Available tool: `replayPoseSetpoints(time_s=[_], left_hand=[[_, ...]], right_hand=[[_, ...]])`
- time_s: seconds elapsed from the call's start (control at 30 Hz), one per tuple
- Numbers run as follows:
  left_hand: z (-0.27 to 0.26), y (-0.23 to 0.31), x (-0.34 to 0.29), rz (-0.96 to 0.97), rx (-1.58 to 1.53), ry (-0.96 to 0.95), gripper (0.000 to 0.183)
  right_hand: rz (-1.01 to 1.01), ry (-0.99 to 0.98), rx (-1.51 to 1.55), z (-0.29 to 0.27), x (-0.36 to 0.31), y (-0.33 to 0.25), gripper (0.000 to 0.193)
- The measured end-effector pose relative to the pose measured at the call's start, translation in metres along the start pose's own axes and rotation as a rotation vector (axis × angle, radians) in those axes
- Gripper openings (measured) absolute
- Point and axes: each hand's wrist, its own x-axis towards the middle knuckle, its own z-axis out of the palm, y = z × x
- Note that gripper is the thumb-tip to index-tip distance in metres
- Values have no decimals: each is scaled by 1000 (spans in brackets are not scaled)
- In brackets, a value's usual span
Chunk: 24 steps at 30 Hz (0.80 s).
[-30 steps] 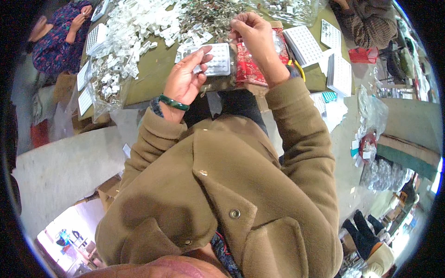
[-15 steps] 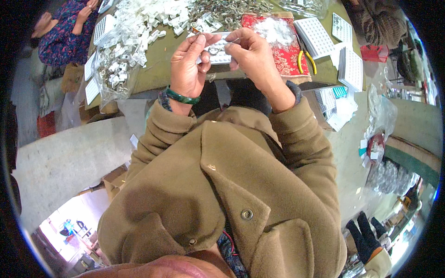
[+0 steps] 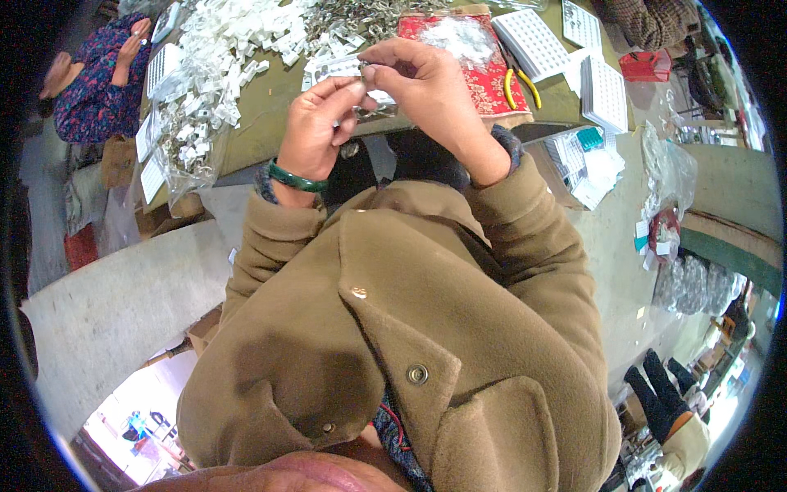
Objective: The person repeatedly picks small white plastic housings and metal components from a table, inserts the metal parts into the housings, and places the assembled units into a white tray. The person also uses a small light source to illuminate the components during assembly.
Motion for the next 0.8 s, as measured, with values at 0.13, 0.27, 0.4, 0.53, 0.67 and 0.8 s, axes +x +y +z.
replayPoseSetpoints(time_s=[0.13, 0.27, 0.4, 0.53, 0.67, 0.8], left_hand=[[-12, -1, 1, -249, -405, -106, 14], [-14, -2, 2, -278, -445, -101, 12], [-4, -2, -1, -114, -290, 70, 10], [8, -6, -4, 115, -10, 175, 13], [11, -10, -6, 256, 271, 242, 13], [9, -15, -1, 471, 573, 316, 10]], right_hand=[[48, -72, 53, -6, -3, -2, 20], [-30, -139, -317, -12, -5, -6, 25], [50, 96, -41, 3, -7, -1, 21], [228, 14, 219, 10, -11, 5, 8], [350, 24, 424, 11, -12, 8, 5], [438, 64, 556, 13, -11, 10, 11]])
